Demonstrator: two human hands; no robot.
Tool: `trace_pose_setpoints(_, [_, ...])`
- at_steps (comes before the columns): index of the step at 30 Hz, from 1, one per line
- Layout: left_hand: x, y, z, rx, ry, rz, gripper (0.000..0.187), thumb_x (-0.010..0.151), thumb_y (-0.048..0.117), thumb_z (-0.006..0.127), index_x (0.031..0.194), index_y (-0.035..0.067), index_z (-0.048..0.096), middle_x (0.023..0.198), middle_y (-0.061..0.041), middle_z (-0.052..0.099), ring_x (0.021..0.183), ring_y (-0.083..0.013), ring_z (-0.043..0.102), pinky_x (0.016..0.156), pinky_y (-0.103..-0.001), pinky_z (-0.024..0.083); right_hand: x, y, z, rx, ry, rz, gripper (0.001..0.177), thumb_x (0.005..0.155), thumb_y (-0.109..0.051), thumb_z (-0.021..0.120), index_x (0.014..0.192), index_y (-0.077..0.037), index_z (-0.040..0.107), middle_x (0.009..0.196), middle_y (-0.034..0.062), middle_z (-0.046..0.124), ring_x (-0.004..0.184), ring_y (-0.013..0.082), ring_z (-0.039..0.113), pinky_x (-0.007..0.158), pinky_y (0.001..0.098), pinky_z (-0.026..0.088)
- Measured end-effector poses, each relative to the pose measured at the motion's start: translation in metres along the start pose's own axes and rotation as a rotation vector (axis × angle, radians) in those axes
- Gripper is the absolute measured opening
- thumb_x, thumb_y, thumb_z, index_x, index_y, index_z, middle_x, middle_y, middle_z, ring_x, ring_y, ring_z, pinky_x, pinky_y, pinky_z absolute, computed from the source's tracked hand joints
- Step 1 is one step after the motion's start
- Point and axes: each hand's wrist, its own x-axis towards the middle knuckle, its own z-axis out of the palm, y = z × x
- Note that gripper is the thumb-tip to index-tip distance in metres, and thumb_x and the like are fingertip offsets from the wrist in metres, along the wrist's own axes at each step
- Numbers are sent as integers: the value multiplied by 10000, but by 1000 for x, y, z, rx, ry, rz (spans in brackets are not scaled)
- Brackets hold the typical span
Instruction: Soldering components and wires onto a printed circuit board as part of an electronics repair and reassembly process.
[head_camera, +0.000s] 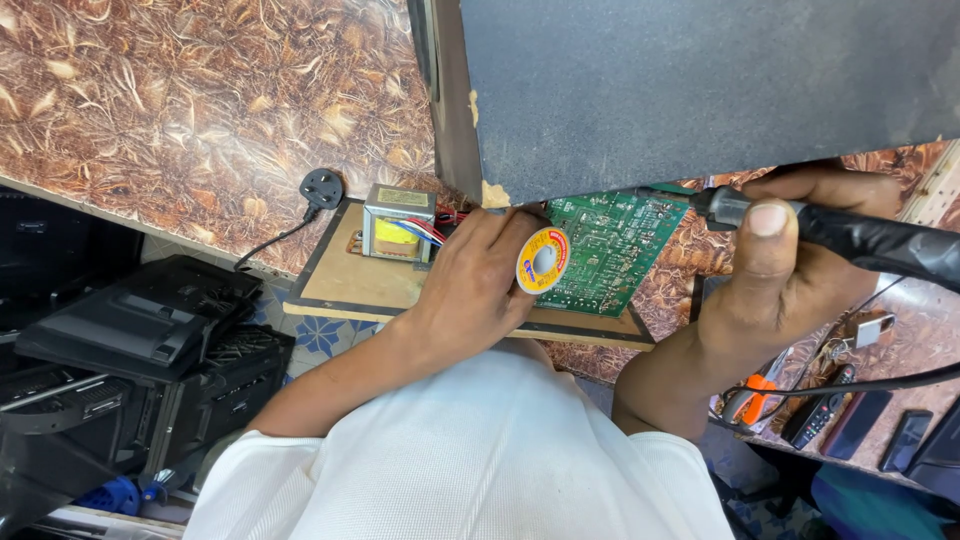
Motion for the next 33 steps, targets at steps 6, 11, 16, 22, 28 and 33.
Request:
trace_pose_setpoints(6, [0,0,-1,1,3,-8,267,817,-18,587,1082,8,565,964,-172,543,825,-368,504,720,-462,424,2,-1,0,-58,-10,-45,402,1121,-362,543,1046,32,549,953,127,506,880,267,505,838,407,404])
trace_pose_setpoints(11, [-1,-1,0,10,-5,-8,292,821,-9,598,1112,1,572,987,-180,549,833,-370,504,724,-467,427,1,0,1,-16,-31,-9,377,1113,-350,561,1069,25,557,942,118,529,863,242,503,822,380,400])
trace_pose_setpoints(16, [-3,-3,1,11,-7,-10,265,829,0,605,1091,0,566,969,-173,536,837,-362,500,724,-461,424,1,1,0,-31,-21,-22,381,1111,-347,558,1049,30,560,943,125,537,868,255,518,823,386,408])
trace_pose_setpoints(22, [-2,-1,0,7,-6,-14,306,810,-20,603,1114,5,574,967,-172,536,834,-361,503,714,-461,426,3,6,-1,5,19,-58,431,1095,-393,559,1036,32,521,930,145,510,824,274,527,800,405,430])
trace_pose_setpoints(28, [-3,-2,2,4,-3,-25,277,850,9,606,1125,9,576,944,-172,540,818,-365,504,704,-468,417,-10,36,-10,83,88,-140,331,1055,-370,606,1030,-46,546,931,76,507,757,211,476,720,364,410])
trace_pose_setpoints(33, [-8,-9,6,12,-8,-45,329,815,19,617,1143,6,582,912,-168,514,796,-360,489,681,-470,410,-29,9,4,162,290,-293,196,1059,-310,576,1022,-132,502,794,39,414,645,180,382,567,366,347])
